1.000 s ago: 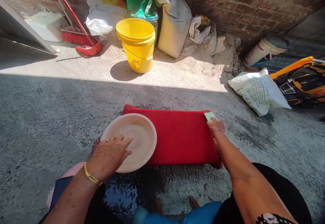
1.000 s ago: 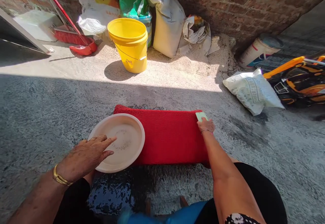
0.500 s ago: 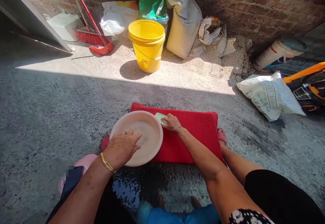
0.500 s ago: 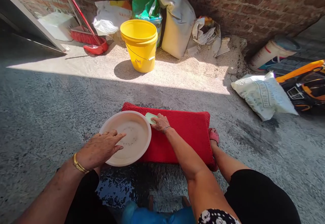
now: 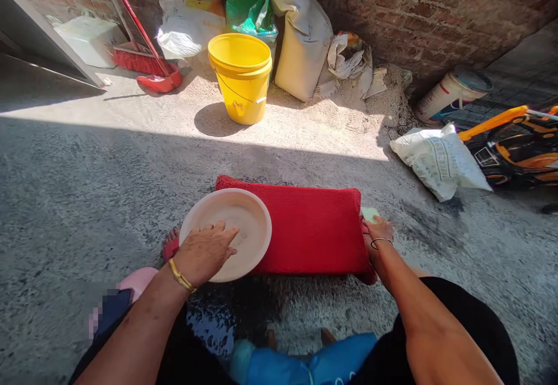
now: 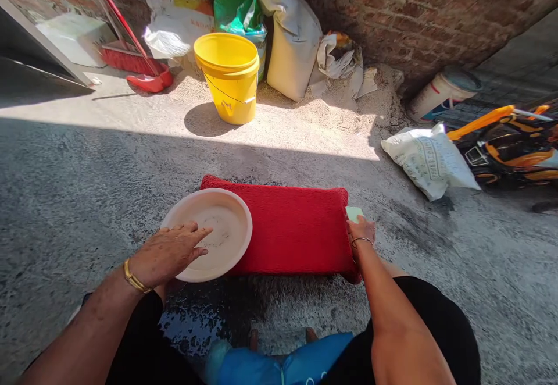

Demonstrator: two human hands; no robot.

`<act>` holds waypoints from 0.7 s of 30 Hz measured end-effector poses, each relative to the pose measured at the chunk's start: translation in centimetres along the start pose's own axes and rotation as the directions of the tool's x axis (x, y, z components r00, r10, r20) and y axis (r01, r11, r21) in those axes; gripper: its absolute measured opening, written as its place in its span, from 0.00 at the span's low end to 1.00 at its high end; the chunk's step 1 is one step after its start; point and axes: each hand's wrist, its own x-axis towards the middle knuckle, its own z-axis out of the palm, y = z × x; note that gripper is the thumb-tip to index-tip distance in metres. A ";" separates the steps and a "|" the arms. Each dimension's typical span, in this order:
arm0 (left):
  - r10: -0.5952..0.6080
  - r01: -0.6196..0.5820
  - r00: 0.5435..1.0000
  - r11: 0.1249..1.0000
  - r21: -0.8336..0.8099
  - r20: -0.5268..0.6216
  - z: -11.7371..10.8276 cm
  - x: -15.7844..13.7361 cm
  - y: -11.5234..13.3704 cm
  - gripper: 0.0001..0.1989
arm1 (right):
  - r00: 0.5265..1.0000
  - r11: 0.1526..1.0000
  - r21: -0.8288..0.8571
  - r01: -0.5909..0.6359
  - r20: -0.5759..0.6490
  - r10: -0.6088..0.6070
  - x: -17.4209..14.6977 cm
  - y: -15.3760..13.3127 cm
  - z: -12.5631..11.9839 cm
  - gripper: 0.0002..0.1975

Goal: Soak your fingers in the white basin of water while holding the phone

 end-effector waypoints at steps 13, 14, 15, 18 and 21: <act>0.006 -0.006 1.000 1.000 -0.005 0.010 0.5 0.3 -0.5 0.20 | 0.545 0.591 0.124 0.797 0.274 -0.793 -12.7 -27.1 1.3 0.23; 0.007 -0.007 1.000 1.000 -0.005 0.007 0.5 0.4 -0.6 0.20 | 0.533 0.579 0.094 0.810 0.294 -0.793 -12.4 -26.2 1.2 0.23; 0.008 -0.008 1.000 1.000 -0.007 0.007 0.5 0.4 -0.7 0.20 | 0.540 0.584 0.068 0.809 0.308 -0.784 -11.8 -24.7 1.2 0.24; 0.013 -0.012 1.000 1.000 -0.023 0.009 0.6 0.5 -0.8 0.20 | 0.684 0.717 -0.002 0.697 0.300 -0.665 -8.3 -17.0 0.5 0.26; 0.015 -0.014 1.000 0.999 -0.038 0.008 0.7 0.4 -0.7 0.21 | 0.886 0.903 -0.089 0.421 0.256 -0.388 -4.5 -7.2 -0.5 0.27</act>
